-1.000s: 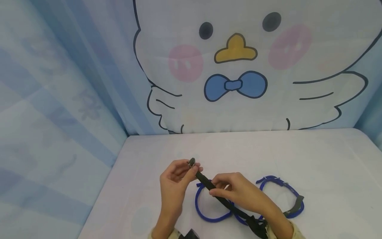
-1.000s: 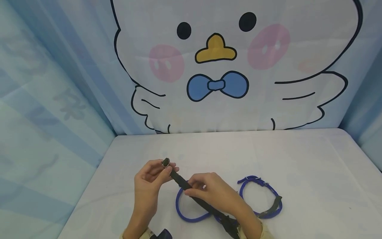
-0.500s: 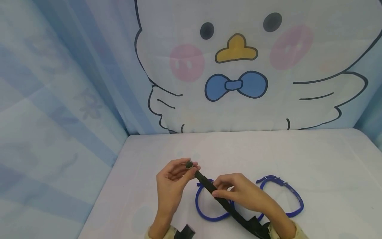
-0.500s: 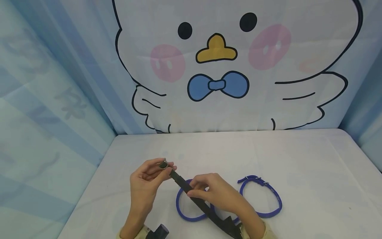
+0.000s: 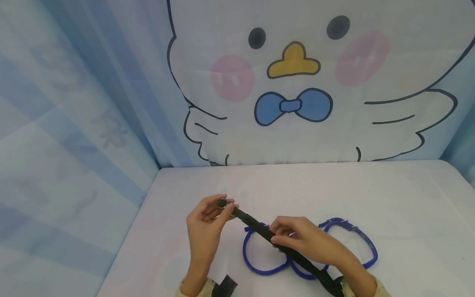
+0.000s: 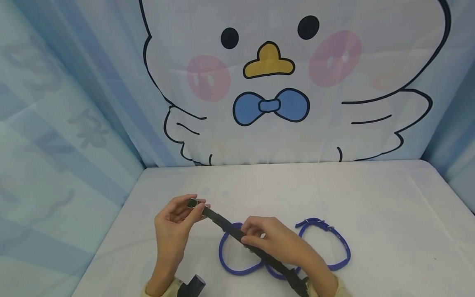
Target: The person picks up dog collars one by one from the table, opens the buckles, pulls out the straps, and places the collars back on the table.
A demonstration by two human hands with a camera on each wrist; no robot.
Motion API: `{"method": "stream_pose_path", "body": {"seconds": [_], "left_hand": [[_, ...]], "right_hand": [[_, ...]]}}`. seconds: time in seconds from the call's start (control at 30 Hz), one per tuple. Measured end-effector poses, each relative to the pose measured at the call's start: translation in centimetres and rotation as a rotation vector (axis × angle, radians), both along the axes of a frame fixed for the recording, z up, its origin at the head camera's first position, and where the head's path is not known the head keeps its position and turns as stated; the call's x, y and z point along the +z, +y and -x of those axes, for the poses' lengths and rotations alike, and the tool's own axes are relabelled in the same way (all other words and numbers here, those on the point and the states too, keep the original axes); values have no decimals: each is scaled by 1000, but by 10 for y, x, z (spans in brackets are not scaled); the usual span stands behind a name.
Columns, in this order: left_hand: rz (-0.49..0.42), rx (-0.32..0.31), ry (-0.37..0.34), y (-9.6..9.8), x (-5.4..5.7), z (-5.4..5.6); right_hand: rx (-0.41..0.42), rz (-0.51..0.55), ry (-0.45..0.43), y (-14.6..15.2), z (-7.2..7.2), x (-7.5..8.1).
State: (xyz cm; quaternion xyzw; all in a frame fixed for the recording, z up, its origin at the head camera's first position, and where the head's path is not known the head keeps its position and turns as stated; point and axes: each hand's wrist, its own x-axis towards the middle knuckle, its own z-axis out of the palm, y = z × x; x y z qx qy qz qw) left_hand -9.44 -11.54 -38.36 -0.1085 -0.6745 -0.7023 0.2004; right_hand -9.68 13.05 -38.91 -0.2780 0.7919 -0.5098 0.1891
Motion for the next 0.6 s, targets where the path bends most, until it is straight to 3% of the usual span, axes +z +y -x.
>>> {"method": "stream_pose_path", "body": {"seconds": [0.37, 0.6], "left_hand": [[-73, 59, -134, -16, -3, 7], [-63, 90, -150, -26, -2, 9]], "right_hand": [[17, -87, 3, 20, 0, -10], [22, -97, 16, 36, 3, -7]]}}
